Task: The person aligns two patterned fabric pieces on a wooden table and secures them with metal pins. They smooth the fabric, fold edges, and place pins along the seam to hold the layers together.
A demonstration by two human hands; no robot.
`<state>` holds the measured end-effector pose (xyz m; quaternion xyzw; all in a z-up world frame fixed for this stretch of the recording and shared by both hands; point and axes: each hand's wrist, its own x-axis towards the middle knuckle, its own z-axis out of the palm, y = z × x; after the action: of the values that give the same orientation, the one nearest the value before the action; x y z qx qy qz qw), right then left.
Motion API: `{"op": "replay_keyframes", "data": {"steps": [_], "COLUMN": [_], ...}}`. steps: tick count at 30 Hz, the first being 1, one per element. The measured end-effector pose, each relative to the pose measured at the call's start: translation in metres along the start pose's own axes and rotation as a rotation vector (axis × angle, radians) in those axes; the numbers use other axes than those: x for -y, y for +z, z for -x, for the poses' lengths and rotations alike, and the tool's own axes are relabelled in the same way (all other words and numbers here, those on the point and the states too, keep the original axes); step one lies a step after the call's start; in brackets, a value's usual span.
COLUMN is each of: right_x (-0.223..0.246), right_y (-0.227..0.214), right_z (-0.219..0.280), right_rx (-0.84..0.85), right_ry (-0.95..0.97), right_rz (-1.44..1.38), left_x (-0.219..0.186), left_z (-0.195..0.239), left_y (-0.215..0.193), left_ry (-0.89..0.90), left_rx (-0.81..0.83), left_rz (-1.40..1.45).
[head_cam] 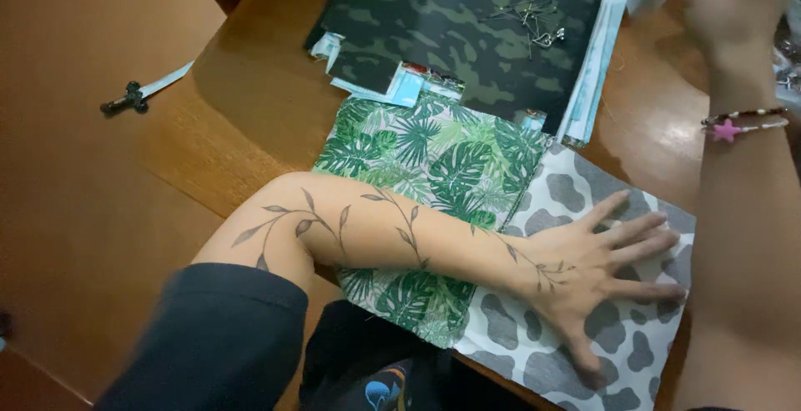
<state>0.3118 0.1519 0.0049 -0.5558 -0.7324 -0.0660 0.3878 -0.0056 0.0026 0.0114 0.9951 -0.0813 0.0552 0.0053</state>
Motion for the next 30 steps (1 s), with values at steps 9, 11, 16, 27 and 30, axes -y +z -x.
{"op": "replay_keyframes", "data": {"steps": [9, 11, 16, 27, 30], "right_x": [0.046, 0.093, 0.151, 0.120, 0.115], "right_y": [-0.016, -0.019, 0.009, 0.054, 0.058], "right_z": [-0.003, -0.016, -0.042, -0.055, -0.054], "right_rx": [-0.077, -0.139, 0.255, 0.460, 0.442], "right_ry": [-0.065, -0.144, -0.180, -0.062, -0.102], "right_rz": [0.452, 0.644, 0.070, 0.207, 0.232], "left_x": [-0.001, 0.000, -0.004, -0.003, -0.006], "left_z": [-0.002, -0.002, -0.002, -0.006, -0.006], "left_y": [-0.001, -0.006, 0.010, 0.019, 0.025], "left_ry": [-0.017, 0.008, -0.042, -0.041, -0.047], "left_rx": [-0.033, 0.052, -0.142, -0.191, -0.209], "left_rz": [0.029, 0.009, 0.060, 0.090, 0.087]}}
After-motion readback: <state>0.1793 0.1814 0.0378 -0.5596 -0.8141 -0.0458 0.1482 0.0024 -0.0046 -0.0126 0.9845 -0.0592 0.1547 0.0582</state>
